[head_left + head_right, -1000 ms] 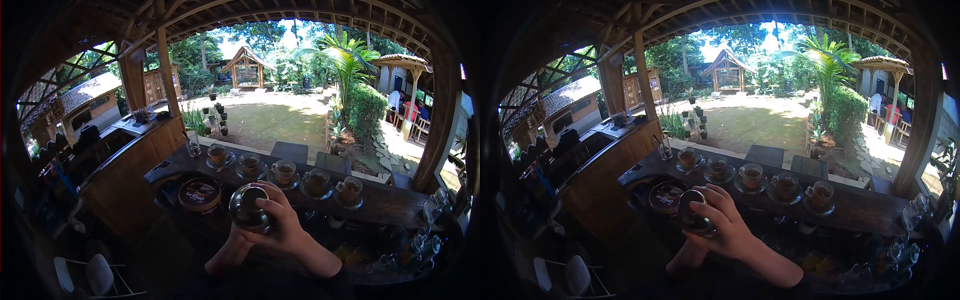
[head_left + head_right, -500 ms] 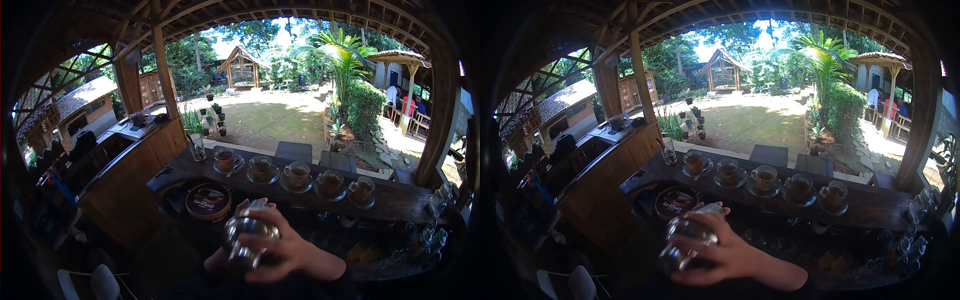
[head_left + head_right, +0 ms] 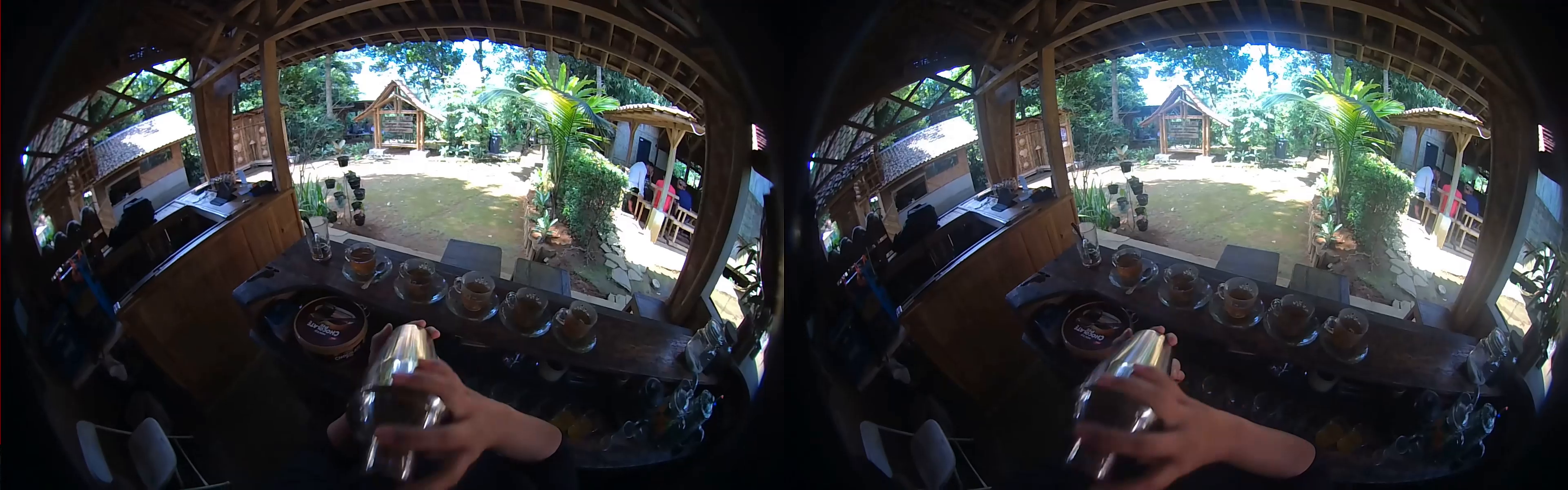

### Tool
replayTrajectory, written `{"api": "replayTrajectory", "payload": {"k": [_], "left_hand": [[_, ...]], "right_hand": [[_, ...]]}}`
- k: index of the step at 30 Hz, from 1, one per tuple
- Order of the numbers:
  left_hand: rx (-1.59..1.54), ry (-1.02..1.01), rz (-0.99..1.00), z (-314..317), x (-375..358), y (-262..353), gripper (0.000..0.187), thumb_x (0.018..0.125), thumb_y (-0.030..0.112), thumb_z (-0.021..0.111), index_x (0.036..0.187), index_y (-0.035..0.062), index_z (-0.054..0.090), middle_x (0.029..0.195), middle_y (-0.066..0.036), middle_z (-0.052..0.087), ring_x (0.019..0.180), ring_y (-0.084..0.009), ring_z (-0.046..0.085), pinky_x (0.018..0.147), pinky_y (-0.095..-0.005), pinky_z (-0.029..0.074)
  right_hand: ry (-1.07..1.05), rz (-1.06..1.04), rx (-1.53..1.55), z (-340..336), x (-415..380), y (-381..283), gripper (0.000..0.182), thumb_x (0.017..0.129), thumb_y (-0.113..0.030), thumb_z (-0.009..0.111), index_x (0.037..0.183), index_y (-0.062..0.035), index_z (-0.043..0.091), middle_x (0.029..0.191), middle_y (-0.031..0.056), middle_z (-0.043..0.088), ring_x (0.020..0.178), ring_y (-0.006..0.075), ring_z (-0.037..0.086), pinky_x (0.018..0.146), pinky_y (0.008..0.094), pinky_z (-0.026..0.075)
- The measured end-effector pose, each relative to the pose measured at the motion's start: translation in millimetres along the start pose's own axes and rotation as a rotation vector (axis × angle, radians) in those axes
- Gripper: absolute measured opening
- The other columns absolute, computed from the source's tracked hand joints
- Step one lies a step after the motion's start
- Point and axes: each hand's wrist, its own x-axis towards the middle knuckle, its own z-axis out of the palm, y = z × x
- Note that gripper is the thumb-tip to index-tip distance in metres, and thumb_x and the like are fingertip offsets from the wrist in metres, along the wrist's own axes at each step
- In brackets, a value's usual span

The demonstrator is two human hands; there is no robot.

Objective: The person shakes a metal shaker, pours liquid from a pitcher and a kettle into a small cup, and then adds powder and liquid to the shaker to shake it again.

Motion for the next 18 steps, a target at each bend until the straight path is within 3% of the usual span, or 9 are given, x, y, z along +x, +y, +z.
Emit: {"api": "replayTrajectory", "payload": {"k": [2,4,6,8,10,11,14,16,18], "left_hand": [[0.15,-0.466,0.134,9.7,13.2,-12.4,0.053,0.091,0.052,0.038,0.12,0.0087,0.047,0.11,-0.012,0.051,0.099,-0.0303,0.055,0.076,-0.0474,0.051],[0.187,-0.473,0.187,14.6,15.7,-25.2,0.055,0.089,0.054,0.04,0.118,0.0081,0.047,0.11,-0.012,0.051,0.099,-0.0282,0.055,0.078,-0.0458,0.051],[-0.094,-0.073,-0.022,16.9,14.7,-40.2,0.047,0.091,0.047,0.04,0.118,0.0092,0.047,0.11,-0.01,0.051,0.102,-0.0253,0.055,0.079,-0.0415,0.052],[-0.024,-0.053,0.178,-82.5,41.9,-73.7,0.032,0.095,0.03,0.04,0.12,0.0108,0.048,0.117,-0.005,0.052,0.109,-0.0153,0.053,0.086,-0.0354,0.05],[0.316,0.059,0.294,-37.7,53.5,-74.5,0.035,0.094,0.03,0.042,0.119,0.0072,0.049,0.121,-0.008,0.052,0.11,-0.0175,0.053,0.087,-0.0353,0.05],[0.196,0.231,0.346,-22.7,55.6,-82.3,0.041,0.093,0.035,0.042,0.116,0.0031,0.051,0.124,-0.013,0.051,0.107,-0.0228,0.055,0.086,-0.0373,0.05],[-0.249,0.026,0.097,35.0,38.1,-92.5,0.05,0.09,0.047,0.04,0.117,0.006,0.05,0.111,-0.015,0.052,0.086,-0.0316,0.061,0.082,-0.0416,0.051],[0.118,-0.252,0.17,51.8,37.8,-102.5,0.053,0.089,0.05,0.039,0.114,0.0047,0.047,0.106,-0.018,0.048,0.078,-0.0344,0.06,0.064,-0.043,0.055],[0.236,-0.426,0.233,55.3,40.6,-127.1,0.053,0.089,0.051,0.039,0.114,0.0046,0.046,0.106,-0.019,0.048,0.077,-0.0351,0.061,0.06,-0.042,0.056]], "right_hand": [[-0.101,-0.149,-0.104,-9.6,8.5,-22.5,0.028,0.086,-0.033,0.053,0.108,-0.0203,0.063,0.116,0.0097,0.052,0.113,0.0289,0.049,0.095,0.0507,0.03],[-0.157,-0.047,-0.044,-19.7,-9.1,-29.4,0.051,0.073,-0.016,0.067,0.12,-0.0288,0.051,0.131,0.0021,0.046,0.119,0.0399,0.045,0.092,0.0524,0.041],[0.037,0.039,-0.004,-24.7,-23.8,-2.3,0.059,0.068,-0.014,0.074,0.122,-0.0198,0.048,0.129,0.0061,0.047,0.119,0.0371,0.046,0.095,0.0521,0.039],[0.185,0.337,0.019,-23.5,-58.0,21.1,0.067,0.063,-0.012,0.08,0.121,-0.019,0.046,0.127,0.0124,0.047,0.118,0.0376,0.046,0.096,0.0539,0.038],[0.391,0.537,0.061,-27.9,-72.3,26.6,0.069,0.064,-0.013,0.081,0.121,-0.0204,0.043,0.126,0.0171,0.047,0.117,0.0418,0.045,0.097,0.055,0.036],[0.337,0.448,0.052,-40.5,-66.0,19.8,0.071,0.064,-0.013,0.081,0.123,-0.022,0.042,0.126,0.0178,0.047,0.118,0.044,0.044,0.097,0.0558,0.035],[0.172,0.07,0.031,-69.0,-31.4,-32.4,0.054,0.068,-0.017,0.074,0.115,-0.0334,0.052,0.13,0.0049,0.049,0.116,0.0448,0.044,0.093,0.0606,0.035],[-0.078,0.121,0.096,-96.2,-30.2,-82.0,0.048,0.067,-0.022,0.074,0.11,-0.0349,0.057,0.129,0.0033,0.049,0.117,0.0433,0.044,0.093,0.0569,0.035],[0.012,-0.027,0.037,-108.6,-32.0,-99.4,0.03,0.087,-0.04,0.05,0.106,-0.0212,0.065,0.117,0.014,0.052,0.113,0.03,0.049,0.094,0.0504,0.029]]}}
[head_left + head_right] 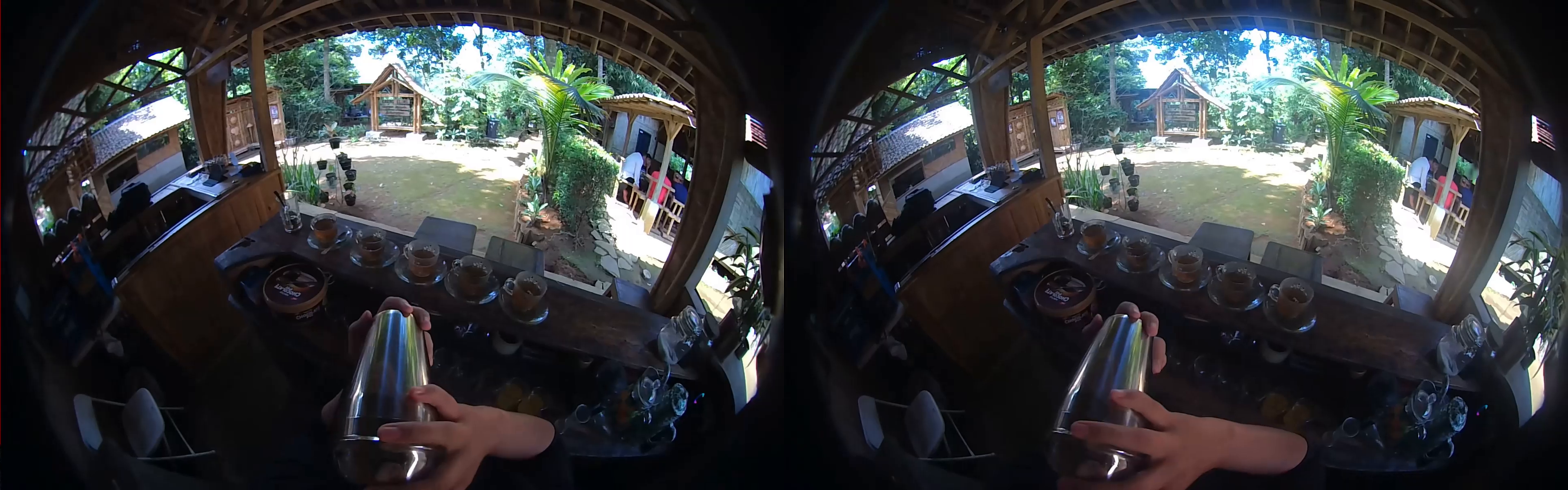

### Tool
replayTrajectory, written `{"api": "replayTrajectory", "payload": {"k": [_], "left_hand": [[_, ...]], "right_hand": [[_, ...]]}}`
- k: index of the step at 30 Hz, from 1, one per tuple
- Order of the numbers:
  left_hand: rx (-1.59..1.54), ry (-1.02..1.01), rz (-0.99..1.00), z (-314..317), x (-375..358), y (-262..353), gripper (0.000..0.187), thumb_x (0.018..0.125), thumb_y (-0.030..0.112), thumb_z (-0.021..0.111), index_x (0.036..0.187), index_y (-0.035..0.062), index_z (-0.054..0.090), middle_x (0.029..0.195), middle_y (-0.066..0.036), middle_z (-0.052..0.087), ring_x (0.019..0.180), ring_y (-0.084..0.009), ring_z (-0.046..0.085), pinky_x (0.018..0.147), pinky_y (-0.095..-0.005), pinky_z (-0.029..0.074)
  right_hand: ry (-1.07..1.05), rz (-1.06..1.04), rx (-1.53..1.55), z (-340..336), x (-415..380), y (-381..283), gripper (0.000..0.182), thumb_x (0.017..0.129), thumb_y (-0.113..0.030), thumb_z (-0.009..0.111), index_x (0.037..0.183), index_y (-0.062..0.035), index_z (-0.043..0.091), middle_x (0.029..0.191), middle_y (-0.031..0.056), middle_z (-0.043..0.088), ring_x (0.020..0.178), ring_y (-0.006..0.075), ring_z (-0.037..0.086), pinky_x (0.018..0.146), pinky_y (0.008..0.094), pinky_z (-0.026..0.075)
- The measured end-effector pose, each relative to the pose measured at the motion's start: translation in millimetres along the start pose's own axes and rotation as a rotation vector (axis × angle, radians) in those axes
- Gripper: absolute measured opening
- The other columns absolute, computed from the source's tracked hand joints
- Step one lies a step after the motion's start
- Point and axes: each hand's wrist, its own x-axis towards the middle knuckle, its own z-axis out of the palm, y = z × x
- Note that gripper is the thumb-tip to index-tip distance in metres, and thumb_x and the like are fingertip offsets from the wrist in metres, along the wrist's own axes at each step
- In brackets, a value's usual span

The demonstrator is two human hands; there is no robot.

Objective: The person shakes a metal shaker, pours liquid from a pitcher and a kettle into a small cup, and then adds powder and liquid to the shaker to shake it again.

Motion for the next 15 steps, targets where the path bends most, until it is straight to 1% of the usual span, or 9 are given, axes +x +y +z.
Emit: {"api": "replayTrajectory", "payload": {"k": [2,4,6,7,9,10,12,14,15], "left_hand": [[-0.159,0.225,-0.073,3.7,-13.3,-28.2,0.049,0.09,0.049,0.04,0.114,0.0064,0.046,0.108,-0.016,0.048,0.092,-0.032,0.059,0.065,-0.0429,0.057],[-0.722,0.467,-0.15,-56.6,-67.7,-86.4,0.044,0.092,0.046,0.038,0.114,0.009,0.047,0.107,-0.012,0.049,0.101,-0.0289,0.055,0.071,-0.0402,0.056],[0.0,0.305,0.129,-93.7,-67.0,-101.9,0.035,0.098,0.028,0.04,0.13,0.0145,0.041,0.129,-0.004,0.045,0.121,-0.0154,0.04,0.103,-0.0334,0.033],[0.004,0.302,0.133,-60.2,-54.7,-97.2,0.035,0.098,0.028,0.04,0.13,0.0145,0.041,0.129,-0.004,0.045,0.121,-0.0154,0.04,0.103,-0.0334,0.033],[-0.21,0.462,-0.084,34.9,-26.8,-77.3,0.043,0.092,0.047,0.039,0.113,0.0105,0.048,0.105,-0.012,0.049,0.099,-0.0289,0.054,0.071,-0.0385,0.055],[-0.093,0.274,-0.067,34.7,-25.9,-72.1,0.046,0.091,0.048,0.039,0.113,0.0087,0.049,0.105,-0.015,0.05,0.09,-0.0304,0.058,0.067,-0.0406,0.055],[-0.016,0.004,-0.029,35.3,-17.6,-73.6,0.05,0.09,0.05,0.038,0.112,0.0065,0.049,0.106,-0.018,0.05,0.082,-0.0312,0.059,0.068,-0.0415,0.054],[-0.115,-0.006,-0.058,36.5,-25.8,-84.6,0.05,0.091,0.049,0.038,0.113,0.0062,0.049,0.108,-0.019,0.051,0.092,-0.0311,0.058,0.081,-0.0436,0.05],[-0.276,0.24,-0.063,33.3,-38.8,-96.2,0.05,0.091,0.049,0.038,0.115,0.0069,0.049,0.109,-0.019,0.05,0.097,-0.0307,0.056,0.084,-0.0431,0.049]], "right_hand": [[-0.065,0.139,0.133,-19.0,-25.1,-1.7,0.047,0.068,-0.02,0.074,0.111,-0.0303,0.058,0.129,0.0053,0.049,0.117,0.0429,0.044,0.092,0.0548,0.037],[0.075,0.217,-0.012,-22.1,-46.5,21.9,0.057,0.068,-0.019,0.078,0.119,-0.0241,0.052,0.128,0.0118,0.048,0.116,0.0426,0.044,0.091,0.0551,0.04],[0.26,0.462,0.079,-22.9,-55.2,16.1,0.066,0.063,-0.015,0.081,0.119,-0.0269,0.051,0.129,0.0121,0.048,0.115,0.0437,0.044,0.092,0.0562,0.039],[0.262,0.389,0.11,-29.4,-50.6,5.8,0.064,0.061,-0.01,0.082,0.116,-0.0253,0.054,0.128,0.0121,0.049,0.116,0.0435,0.044,0.092,0.0558,0.039],[0.109,0.13,0.123,-47.1,-27.3,-20.5,0.057,0.064,-0.011,0.077,0.115,-0.025,0.055,0.129,0.0071,0.049,0.117,0.0418,0.045,0.093,0.056,0.038],[0.006,0.055,0.098,-52.1,-24.0,-36.6,0.056,0.065,-0.012,0.076,0.115,-0.0265,0.055,0.13,0.0052,0.049,0.117,0.0413,0.045,0.093,0.056,0.038],[-0.076,-0.07,-0.08,-46.9,-29.5,-58.5,0.046,0.073,-0.019,0.07,0.114,-0.0308,0.053,0.122,-0.0074,0.055,0.112,0.0443,0.048,0.096,0.0597,0.032],[-0.042,-0.056,-0.065,-46.2,-39.5,-54.1,0.05,0.071,-0.018,0.072,0.115,-0.0295,0.053,0.124,-0.0019,0.053,0.113,0.0437,0.047,0.095,0.0588,0.034],[0.004,0.037,0.014,-47.1,-46.6,-42.7,0.053,0.07,-0.019,0.074,0.117,-0.0286,0.052,0.125,0.001,0.053,0.114,0.0432,0.047,0.094,0.0584,0.035]]}}
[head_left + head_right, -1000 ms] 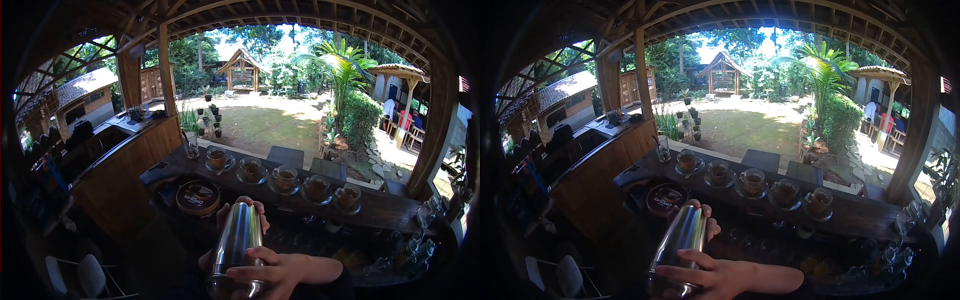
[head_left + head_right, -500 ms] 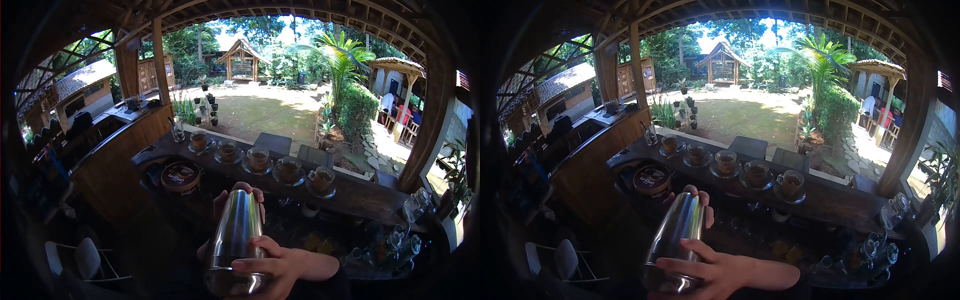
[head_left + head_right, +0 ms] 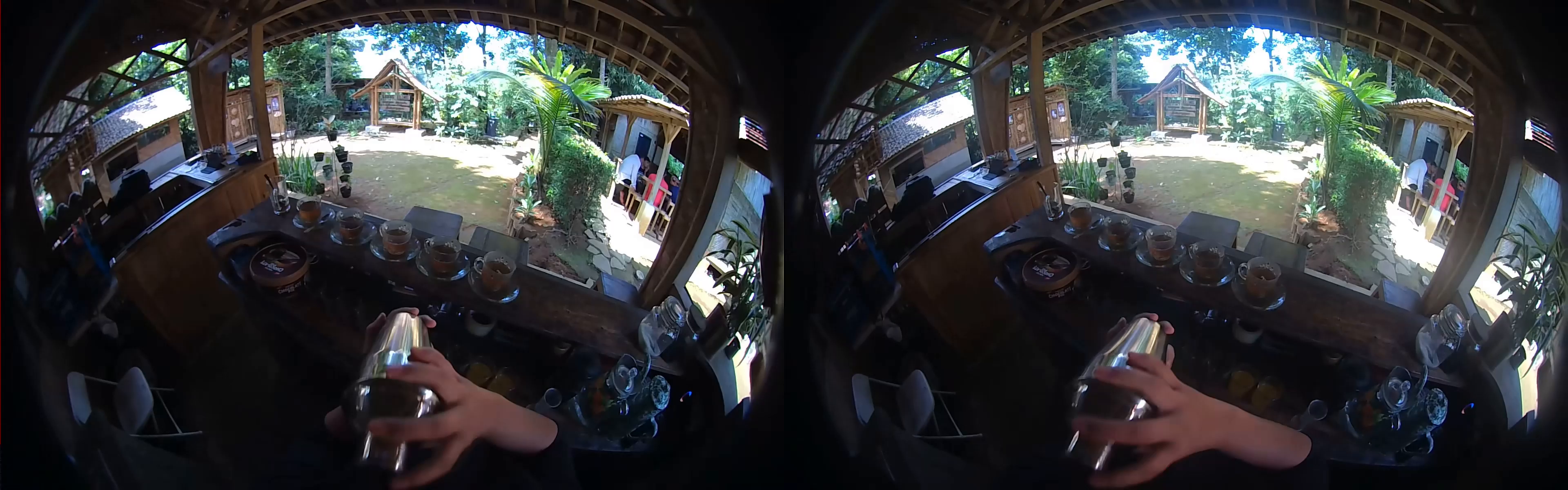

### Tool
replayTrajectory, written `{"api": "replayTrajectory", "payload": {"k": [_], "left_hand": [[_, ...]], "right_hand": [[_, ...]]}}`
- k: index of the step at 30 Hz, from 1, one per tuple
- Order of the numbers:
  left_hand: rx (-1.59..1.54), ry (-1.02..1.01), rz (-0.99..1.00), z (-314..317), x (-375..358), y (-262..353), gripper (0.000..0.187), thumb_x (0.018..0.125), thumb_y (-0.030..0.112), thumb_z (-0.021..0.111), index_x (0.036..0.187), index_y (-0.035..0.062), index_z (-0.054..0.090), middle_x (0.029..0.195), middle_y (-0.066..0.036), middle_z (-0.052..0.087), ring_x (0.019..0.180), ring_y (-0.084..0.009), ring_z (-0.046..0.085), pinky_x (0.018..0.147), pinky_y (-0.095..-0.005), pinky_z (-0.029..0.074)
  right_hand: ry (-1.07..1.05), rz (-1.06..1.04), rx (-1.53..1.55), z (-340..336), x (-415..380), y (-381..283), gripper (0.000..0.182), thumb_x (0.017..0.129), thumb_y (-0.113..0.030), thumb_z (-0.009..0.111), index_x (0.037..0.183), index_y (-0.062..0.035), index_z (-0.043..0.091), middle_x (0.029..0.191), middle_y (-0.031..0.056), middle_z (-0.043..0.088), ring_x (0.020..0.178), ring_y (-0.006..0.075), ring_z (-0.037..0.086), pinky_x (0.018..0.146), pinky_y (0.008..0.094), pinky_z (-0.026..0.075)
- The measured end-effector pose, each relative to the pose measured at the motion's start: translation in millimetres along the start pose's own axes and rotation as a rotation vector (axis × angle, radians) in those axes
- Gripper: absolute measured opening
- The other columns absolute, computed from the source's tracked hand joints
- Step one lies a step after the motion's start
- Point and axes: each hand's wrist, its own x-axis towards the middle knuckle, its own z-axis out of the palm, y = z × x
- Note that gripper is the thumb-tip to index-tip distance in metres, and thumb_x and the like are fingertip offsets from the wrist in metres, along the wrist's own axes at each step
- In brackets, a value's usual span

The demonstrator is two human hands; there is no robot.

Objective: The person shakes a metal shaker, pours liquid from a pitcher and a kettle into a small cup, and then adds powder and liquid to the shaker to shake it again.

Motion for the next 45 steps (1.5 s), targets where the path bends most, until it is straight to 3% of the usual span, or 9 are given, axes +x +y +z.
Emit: {"api": "replayTrajectory", "payload": {"k": [10,14,21,23,25,27,35,39,45], "left_hand": [[0.308,-0.096,0.131,15.3,3.0,24.9,0.051,0.091,0.05,0.037,0.114,0.0061,0.049,0.105,-0.021,0.051,0.082,-0.0322,0.061,0.069,-0.04,0.054],[-0.19,0.401,0.052,15.2,-6.4,23.6,0.048,0.091,0.051,0.038,0.115,0.0114,0.051,0.112,-0.013,0.054,0.103,-0.0317,0.054,0.08,-0.0403,0.052],[0.203,-0.09,0.061,1.8,6.0,114.7,0.049,0.092,0.051,0.034,0.114,0.0105,0.051,0.107,-0.015,0.053,0.104,-0.0286,0.052,0.085,-0.0429,0.049],[0.2,-0.144,0.056,-2.7,5.9,131.1,0.05,0.093,0.05,0.034,0.115,0.0087,0.05,0.108,-0.017,0.052,0.1,-0.0294,0.055,0.087,-0.046,0.047],[0.151,0.384,0.103,-16.1,-6.3,137.1,0.048,0.093,0.05,0.034,0.116,0.0103,0.05,0.108,-0.019,0.052,0.093,-0.0329,0.057,0.077,-0.0468,0.051],[-0.532,0.156,0.079,-11.0,-13.9,144.0,0.049,0.095,0.046,0.035,0.131,0.0131,0.036,0.127,-0.016,0.041,0.111,-0.0362,0.045,0.092,-0.0517,0.04],[0.227,-0.116,-0.035,-44.3,-0.5,237.3,0.049,0.093,0.049,0.034,0.119,0.0088,0.046,0.115,-0.02,0.048,0.086,-0.0334,0.06,0.068,-0.0403,0.055],[0.107,0.555,-0.152,-26.7,4.2,251.8,0.047,0.095,0.046,0.033,0.12,0.0085,0.045,0.114,-0.02,0.048,0.086,-0.0333,0.059,0.069,-0.0394,0.054],[0.125,-0.183,-0.144,-58.8,21.8,269.1,0.049,0.094,0.048,0.034,0.12,0.0079,0.044,0.109,-0.019,0.047,0.085,-0.0335,0.059,0.063,-0.0386,0.055]], "right_hand": [[-0.059,0.136,0.29,-3.6,24.0,-9.8,0.039,0.086,-0.048,0.05,0.11,-0.021,0.063,0.12,0.0134,0.051,0.114,0.0312,0.048,0.094,0.0515,0.03],[0.059,0.21,0.161,26.1,-2.0,52.7,0.051,0.073,-0.018,0.074,0.119,-0.0238,0.053,0.133,0.0079,0.045,0.122,0.0397,0.04,0.097,0.0547,0.035],[-0.158,0.106,0.114,50.3,55.7,50.7,0.064,0.064,-0.013,0.077,0.119,-0.0326,0.051,0.128,0.0011,0.051,0.118,0.0418,0.044,0.096,0.0564,0.035],[-0.101,-0.057,0.095,61.8,73.0,76.8,0.039,0.085,-0.047,0.052,0.112,-0.0197,0.062,0.122,0.0072,0.051,0.114,0.0316,0.048,0.093,0.0498,0.031],[0.013,-0.006,0.047,96.8,54.8,103.9,0.064,0.064,-0.014,0.079,0.12,-0.0278,0.051,0.129,0.0021,0.05,0.117,0.0423,0.045,0.095,0.0559,0.036],[-0.039,0.109,0.061,114.4,43.2,132.3,0.069,0.063,-0.014,0.079,0.122,-0.0275,0.048,0.13,0.0031,0.049,0.117,0.0431,0.044,0.094,0.0554,0.038],[-0.079,0.001,-0.048,160.6,73.2,134.7,0.043,0.078,-0.026,0.064,0.12,-0.0278,0.053,0.134,0.0016,0.044,0.121,0.0406,0.041,0.091,0.0514,0.042],[-0.007,0.186,-0.068,171.4,62.0,181.7,0.049,0.071,-0.02,0.068,0.118,-0.0284,0.055,0.135,0.0032,0.044,0.121,0.0408,0.041,0.091,0.0507,0.043],[-0.097,0.155,-0.168,186.2,91.1,148.9,0.042,0.075,-0.021,0.063,0.115,-0.0323,0.057,0.134,-0.0028,0.045,0.122,0.0359,0.043,0.098,0.0512,0.037]]}}
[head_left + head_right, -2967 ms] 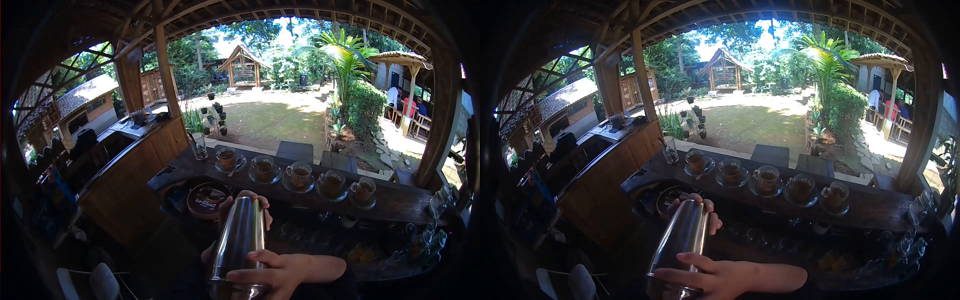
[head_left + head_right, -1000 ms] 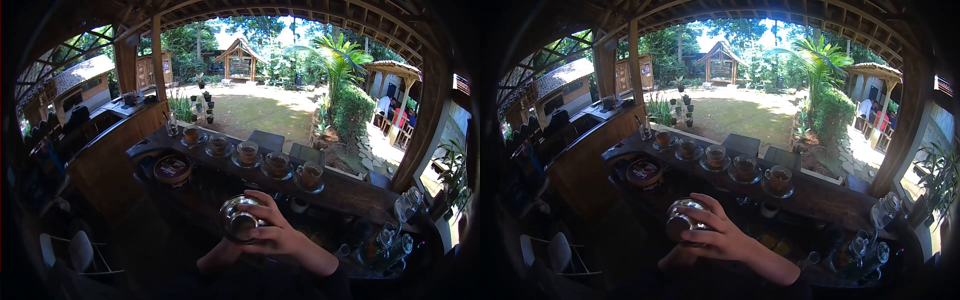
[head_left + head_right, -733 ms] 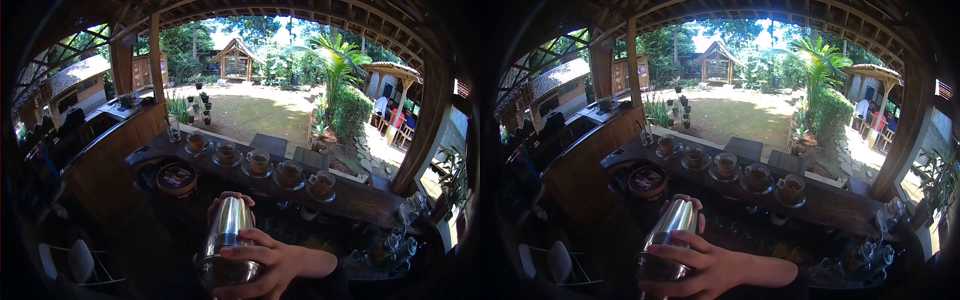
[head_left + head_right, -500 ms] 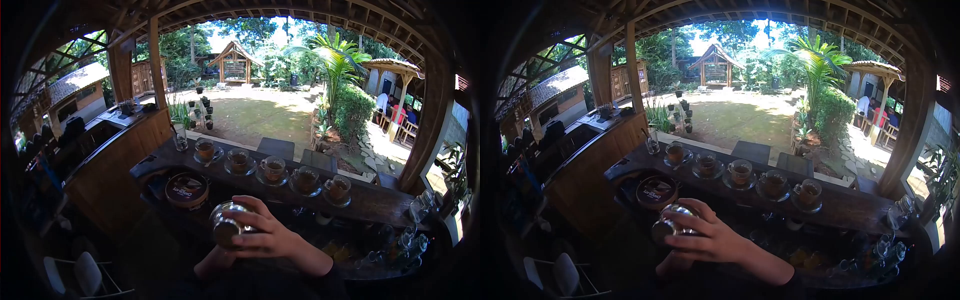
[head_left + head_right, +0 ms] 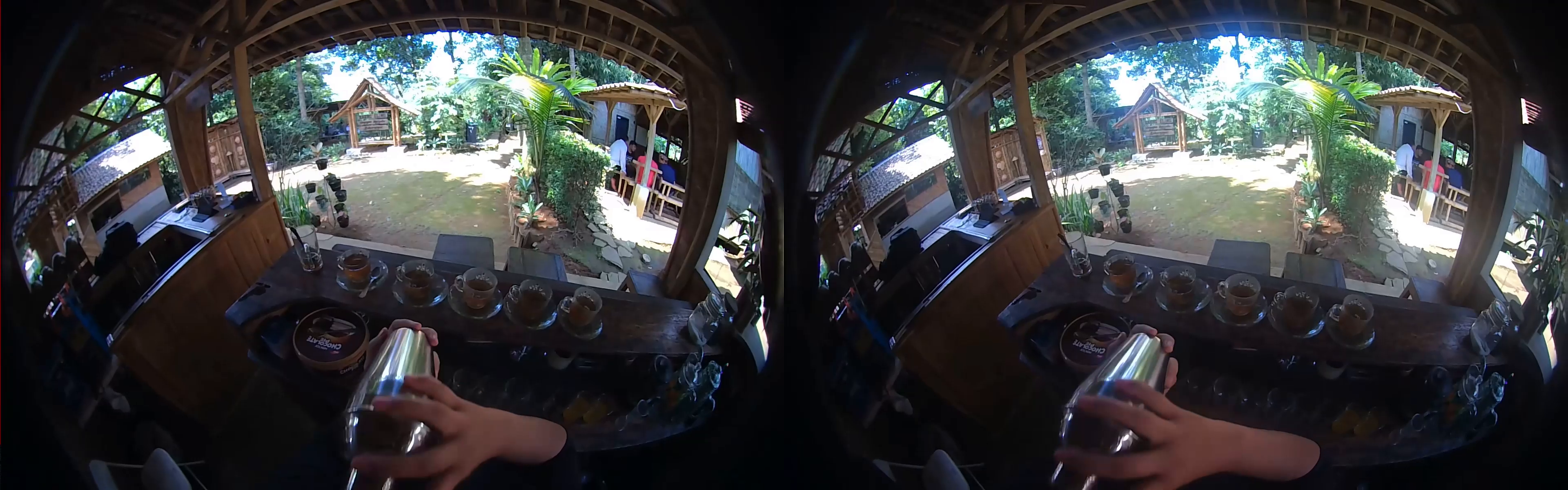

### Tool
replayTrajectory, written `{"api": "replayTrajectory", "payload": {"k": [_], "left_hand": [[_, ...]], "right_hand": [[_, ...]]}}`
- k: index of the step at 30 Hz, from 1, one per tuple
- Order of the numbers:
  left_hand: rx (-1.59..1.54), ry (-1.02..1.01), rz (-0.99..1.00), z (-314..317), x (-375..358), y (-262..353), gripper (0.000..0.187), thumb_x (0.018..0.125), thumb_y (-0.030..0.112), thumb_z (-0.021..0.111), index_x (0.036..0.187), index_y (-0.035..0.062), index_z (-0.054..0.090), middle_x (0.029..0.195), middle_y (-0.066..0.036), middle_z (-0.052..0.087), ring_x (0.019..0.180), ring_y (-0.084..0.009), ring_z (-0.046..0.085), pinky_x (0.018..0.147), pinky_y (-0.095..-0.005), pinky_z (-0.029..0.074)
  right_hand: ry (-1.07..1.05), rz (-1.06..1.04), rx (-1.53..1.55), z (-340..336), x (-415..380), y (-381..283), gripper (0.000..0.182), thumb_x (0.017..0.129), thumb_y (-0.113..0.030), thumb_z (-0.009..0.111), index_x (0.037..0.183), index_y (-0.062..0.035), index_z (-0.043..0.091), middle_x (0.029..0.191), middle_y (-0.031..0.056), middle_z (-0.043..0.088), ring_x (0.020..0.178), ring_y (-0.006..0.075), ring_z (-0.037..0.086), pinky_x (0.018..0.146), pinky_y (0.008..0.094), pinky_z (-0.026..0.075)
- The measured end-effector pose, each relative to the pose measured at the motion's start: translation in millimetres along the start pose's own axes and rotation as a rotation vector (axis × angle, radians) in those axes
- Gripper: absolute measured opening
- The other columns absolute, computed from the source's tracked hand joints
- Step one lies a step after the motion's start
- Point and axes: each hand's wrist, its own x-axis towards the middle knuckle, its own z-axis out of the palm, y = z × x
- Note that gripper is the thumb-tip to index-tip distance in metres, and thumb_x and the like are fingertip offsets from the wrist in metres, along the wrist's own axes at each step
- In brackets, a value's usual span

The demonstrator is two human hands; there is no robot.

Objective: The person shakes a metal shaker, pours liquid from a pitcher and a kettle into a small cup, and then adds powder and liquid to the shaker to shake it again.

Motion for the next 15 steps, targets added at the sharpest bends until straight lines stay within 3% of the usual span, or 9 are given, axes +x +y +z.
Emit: {"api": "replayTrajectory", "payload": {"k": [2,3,4,5,8,11,12,14,15], "left_hand": [[0.085,-0.113,0.028,-14.5,4.0,-1.0,0.048,0.094,0.047,0.034,0.12,0.0076,0.044,0.107,-0.018,0.047,0.084,-0.0328,0.059,0.059,-0.0372,0.055],[-0.083,-0.146,-0.039,-21.8,3.9,-4.4,0.044,0.096,0.042,0.034,0.126,0.0109,0.039,0.119,-0.017,0.039,0.095,-0.0374,0.053,0.07,-0.0445,0.052],[-0.249,-0.175,-0.106,-24.7,0.1,-5.7,0.042,0.097,0.037,0.035,0.133,0.0142,0.035,0.13,-0.016,0.031,0.106,-0.0419,0.047,0.082,-0.0517,0.049],[-0.399,0.359,-0.126,3.9,-9.1,-5.8,0.042,0.097,0.036,0.037,0.132,0.0141,0.035,0.131,-0.016,0.029,0.108,-0.0414,0.046,0.083,-0.0494,0.05],[-0.288,0.466,-0.081,10.9,-16.7,-5.5,0.042,0.095,0.041,0.036,0.125,0.0116,0.039,0.122,-0.017,0.036,0.096,-0.0378,0.051,0.076,-0.0463,0.051],[-0.122,0.582,-0.015,9.7,-4.2,-5.5,0.047,0.093,0.048,0.036,0.116,0.0078,0.046,0.108,-0.019,0.047,0.078,-0.0323,0.059,0.065,-0.0417,0.053],[-0.026,0.1,0.007,-4.7,1.8,2.3,0.047,0.093,0.047,0.037,0.116,0.0077,0.046,0.109,-0.019,0.046,0.079,-0.0336,0.059,0.064,-0.0404,0.054],[0.041,-0.122,0.046,2.9,11.8,8.6,0.047,0.093,0.047,0.038,0.116,0.0071,0.046,0.109,-0.02,0.046,0.081,-0.035,0.059,0.065,-0.0391,0.055],[-0.029,-0.046,0.033,7.1,11.3,5.9,0.047,0.093,0.046,0.038,0.116,0.0065,0.046,0.11,-0.02,0.046,0.082,-0.0351,0.059,0.065,-0.038,0.056]], "right_hand": [[0.087,-0.244,-0.032,4.0,6.6,1.8,0.041,0.083,-0.047,0.056,0.111,-0.018,0.062,0.122,0.001,0.052,0.114,0.0317,0.048,0.092,0.0501,0.033],[-0.044,-0.179,-0.101,3.4,-6.3,2.4,0.035,0.079,-0.022,0.063,0.113,-0.0269,0.057,0.129,0.0028,0.05,0.12,0.0361,0.045,0.098,0.0547,0.034],[-0.031,-0.005,0.023,1.6,-7.4,6.3,0.04,0.076,-0.019,0.064,0.114,-0.0315,0.058,0.131,-0.0038,0.047,0.122,0.035,0.043,0.098,0.0497,0.037],[-0.033,0.061,0.015,1.1,-11.8,25.0,0.043,0.074,-0.018,0.066,0.115,-0.0296,0.058,0.131,-0.0014,0.047,0.122,0.0365,0.042,0.096,0.0489,0.039],[0.161,0.315,0.106,17.7,-30.8,61.4,0.049,0.068,-0.017,0.078,0.113,-0.0219,0.058,0.126,0.0132,0.049,0.119,0.0431,0.042,0.095,0.0544,0.039],[-0.007,0.043,0.143,-10.4,5.2,26.0,0.038,0.075,-0.022,0.068,0.112,-0.0236,0.059,0.127,0.0041,0.052,0.117,0.0388,0.046,0.096,0.0567,0.034],[-0.046,0.001,0.151,-8.3,7.3,11.3,0.033,0.078,-0.024,0.064,0.111,-0.0247,0.059,0.127,0.0019,0.053,0.116,0.0371,0.047,0.096,0.0571,0.032],[0.014,-0.151,-0.027,3.4,4.6,0.4,0.029,0.08,-0.025,0.06,0.109,-0.027,0.061,0.125,-0.0022,0.054,0.116,0.0349,0.048,0.097,0.0556,0.029],[0.041,-0.148,0.034,1.6,2.0,6.6,0.029,0.078,-0.024,0.062,0.107,-0.0263,0.062,0.125,-0.0042,0.053,0.116,0.0356,0.047,0.098,0.0532,0.031]]}}
